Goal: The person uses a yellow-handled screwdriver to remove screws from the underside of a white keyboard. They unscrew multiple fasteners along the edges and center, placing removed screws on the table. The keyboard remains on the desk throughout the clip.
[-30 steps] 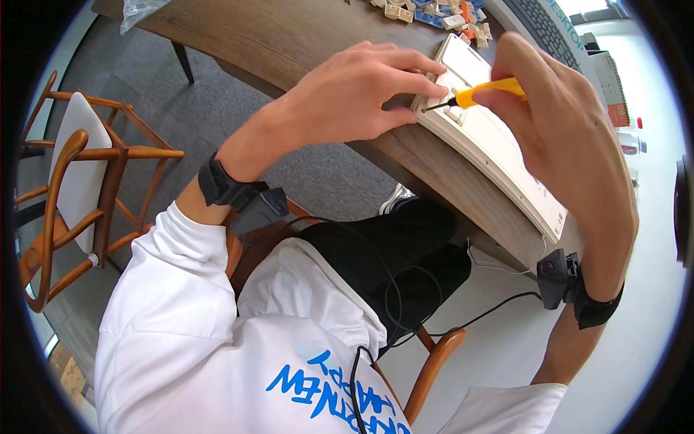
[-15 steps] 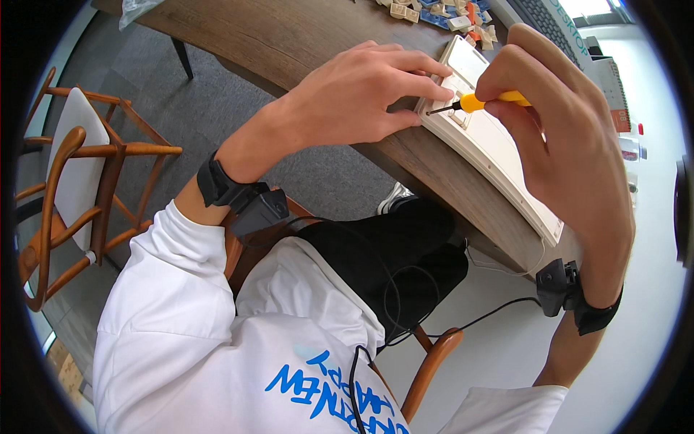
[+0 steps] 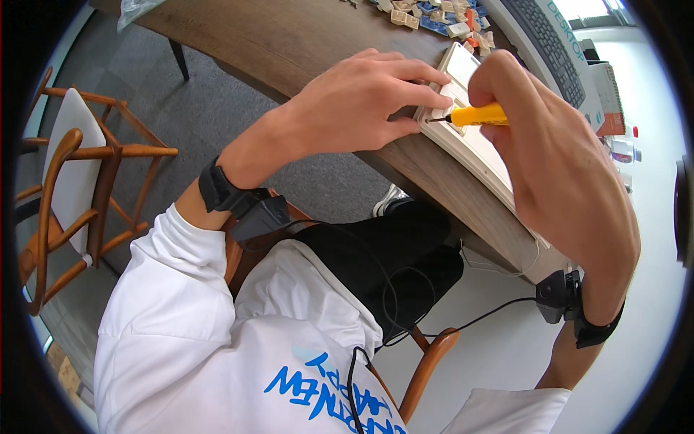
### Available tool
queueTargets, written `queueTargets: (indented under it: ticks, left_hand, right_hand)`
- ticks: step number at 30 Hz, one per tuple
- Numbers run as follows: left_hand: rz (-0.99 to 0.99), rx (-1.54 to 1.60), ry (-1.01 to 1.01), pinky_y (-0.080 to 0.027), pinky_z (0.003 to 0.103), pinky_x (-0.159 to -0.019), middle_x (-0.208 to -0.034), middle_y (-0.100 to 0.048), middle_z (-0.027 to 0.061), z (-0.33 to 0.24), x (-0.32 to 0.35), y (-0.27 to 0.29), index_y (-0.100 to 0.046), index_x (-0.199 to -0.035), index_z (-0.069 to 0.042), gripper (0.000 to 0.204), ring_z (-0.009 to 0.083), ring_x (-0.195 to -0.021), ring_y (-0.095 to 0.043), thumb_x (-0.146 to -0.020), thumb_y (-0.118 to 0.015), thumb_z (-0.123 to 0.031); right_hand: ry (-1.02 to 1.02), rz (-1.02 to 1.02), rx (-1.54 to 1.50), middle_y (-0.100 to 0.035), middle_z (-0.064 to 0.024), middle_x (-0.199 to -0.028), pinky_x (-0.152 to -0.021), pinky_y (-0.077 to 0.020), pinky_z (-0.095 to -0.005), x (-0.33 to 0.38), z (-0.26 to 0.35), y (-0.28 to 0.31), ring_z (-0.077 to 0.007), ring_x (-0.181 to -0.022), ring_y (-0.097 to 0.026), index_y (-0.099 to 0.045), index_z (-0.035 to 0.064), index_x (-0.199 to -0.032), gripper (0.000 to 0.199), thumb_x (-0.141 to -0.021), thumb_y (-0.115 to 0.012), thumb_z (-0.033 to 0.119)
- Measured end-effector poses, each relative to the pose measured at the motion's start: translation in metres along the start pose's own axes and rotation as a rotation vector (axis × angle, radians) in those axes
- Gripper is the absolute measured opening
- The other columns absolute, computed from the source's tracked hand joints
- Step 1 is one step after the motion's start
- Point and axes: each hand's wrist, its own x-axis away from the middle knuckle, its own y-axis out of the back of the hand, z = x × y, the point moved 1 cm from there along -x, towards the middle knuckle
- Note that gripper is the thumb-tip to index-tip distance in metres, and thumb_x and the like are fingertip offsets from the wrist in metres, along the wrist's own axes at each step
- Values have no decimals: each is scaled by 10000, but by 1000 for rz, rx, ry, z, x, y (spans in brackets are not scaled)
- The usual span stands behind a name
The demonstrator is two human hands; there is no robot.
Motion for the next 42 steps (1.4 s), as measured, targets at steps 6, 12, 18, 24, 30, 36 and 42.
queueTargets:
  ticks: [6, 12, 18, 24, 30, 36, 42]
  left_hand:
    - [-29, 15, -15, -505, 440, -1050, -1392, -660, 26, 2, 1, -5, -739, -1175, -114, 287, 243, -1198, -646, -894, -793, -132]
    - [-9, -7, 4, -508, 437, -1050, -1395, -660, 21, 2, 1, -5, -737, -1157, -119, 245, 233, -1182, -651, -917, -779, -142]
    - [0, -5, 12, -506, 421, -1046, -1392, -657, 17, 1, 2, -3, -730, -1153, -119, 254, 234, -1161, -651, -904, -777, -132]
    - [-23, 3, 4, -501, 423, -1047, -1400, -652, 16, 1, 1, -4, -732, -1178, -124, 279, 235, -1159, -650, -902, -776, -123]
    - [-31, -5, -18, -496, 426, -1064, -1390, -658, 33, 1, 2, -7, -735, -1205, -135, 298, 249, -1190, -648, -909, -775, -126]
    - [-16, -23, -3, -500, 420, -1063, -1380, -666, 31, 2, 2, -8, -739, -1218, -146, 309, 242, -1187, -652, -911, -777, -138]
    - [-26, -34, -9, -512, 413, -1040, -1386, -670, 12, 1, 2, -9, -752, -1234, -157, 315, 223, -1151, -665, -919, -768, -146]
  right_hand:
    - [-104, 111, 143, -719, -154, -915, -599, -562, -328, -6, -16, -1, -252, -740, -718, -608, 55, -1040, 217, -971, -754, 200]
    - [-7, -108, 137, -711, -149, -1026, -636, -564, -311, -7, -9, -1, -256, -799, -723, -583, 60, -1058, 192, -992, -729, 166]
    - [71, -64, 186, -692, -127, -943, -601, -529, -290, -10, -11, -1, -239, -716, -688, -578, 55, -1023, 211, -987, -740, 185]
    - [-18, 4, 217, -659, -83, -766, -542, -487, -288, -9, -13, 0, -199, -546, -602, -597, 50, -945, 315, -964, -765, 317]
    - [-103, -46, 302, -634, -144, -1044, -653, -534, -328, -3, 4, 3, -214, -755, -660, -662, 37, -1051, 71, -1026, -643, 101]
    - [103, -141, 97, -627, -131, -1088, -729, -588, -313, -3, -5, 1, -248, -853, -699, -732, 40, -1103, 158, -998, -632, -25]
    - [152, -148, 160, -752, -134, -1124, -783, -639, -291, 7, -10, 7, -269, -1000, -760, -786, 21, -1085, 194, -891, -772, 20]
